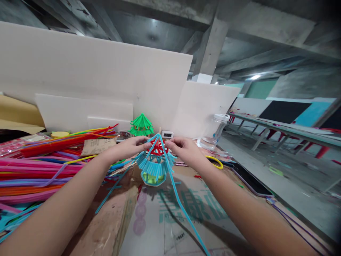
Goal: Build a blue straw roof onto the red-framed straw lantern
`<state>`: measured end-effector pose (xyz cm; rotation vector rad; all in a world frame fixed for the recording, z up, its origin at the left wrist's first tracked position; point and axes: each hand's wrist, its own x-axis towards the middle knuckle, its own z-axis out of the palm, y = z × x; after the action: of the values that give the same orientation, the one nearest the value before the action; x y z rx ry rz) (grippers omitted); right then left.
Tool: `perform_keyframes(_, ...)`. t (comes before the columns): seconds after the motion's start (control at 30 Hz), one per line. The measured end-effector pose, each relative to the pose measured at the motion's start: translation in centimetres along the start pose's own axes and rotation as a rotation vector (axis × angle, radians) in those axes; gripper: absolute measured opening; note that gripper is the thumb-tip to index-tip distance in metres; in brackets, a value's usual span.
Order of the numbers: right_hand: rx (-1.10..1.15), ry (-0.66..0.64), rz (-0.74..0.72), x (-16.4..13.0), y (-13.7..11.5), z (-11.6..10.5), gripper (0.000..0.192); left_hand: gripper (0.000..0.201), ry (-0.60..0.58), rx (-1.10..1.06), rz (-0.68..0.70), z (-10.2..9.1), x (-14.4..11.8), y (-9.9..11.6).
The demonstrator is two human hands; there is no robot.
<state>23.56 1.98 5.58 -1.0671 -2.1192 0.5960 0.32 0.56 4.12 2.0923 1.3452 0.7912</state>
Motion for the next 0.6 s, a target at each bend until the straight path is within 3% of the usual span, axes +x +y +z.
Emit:
perform_keyframes(0.2,0.063,-0.108,0.064,1.2,-0.4,0.2,0.035,0.069,-0.004,0.022,-0.028,0.0,-0.2,0.3)
perform_keyframes(0.4,0.120,-0.121,0.067,1.6,0.2,0.4,0.044,0.068,-0.010,-0.001,-0.009,0.0,0.0,0.0)
perform_keyframes(0.6,0.163,-0.143,0.088,1.7,0.2,0.8,0.039,0.068,0.003,0.031,-0.002,0.0,0.1,0.0)
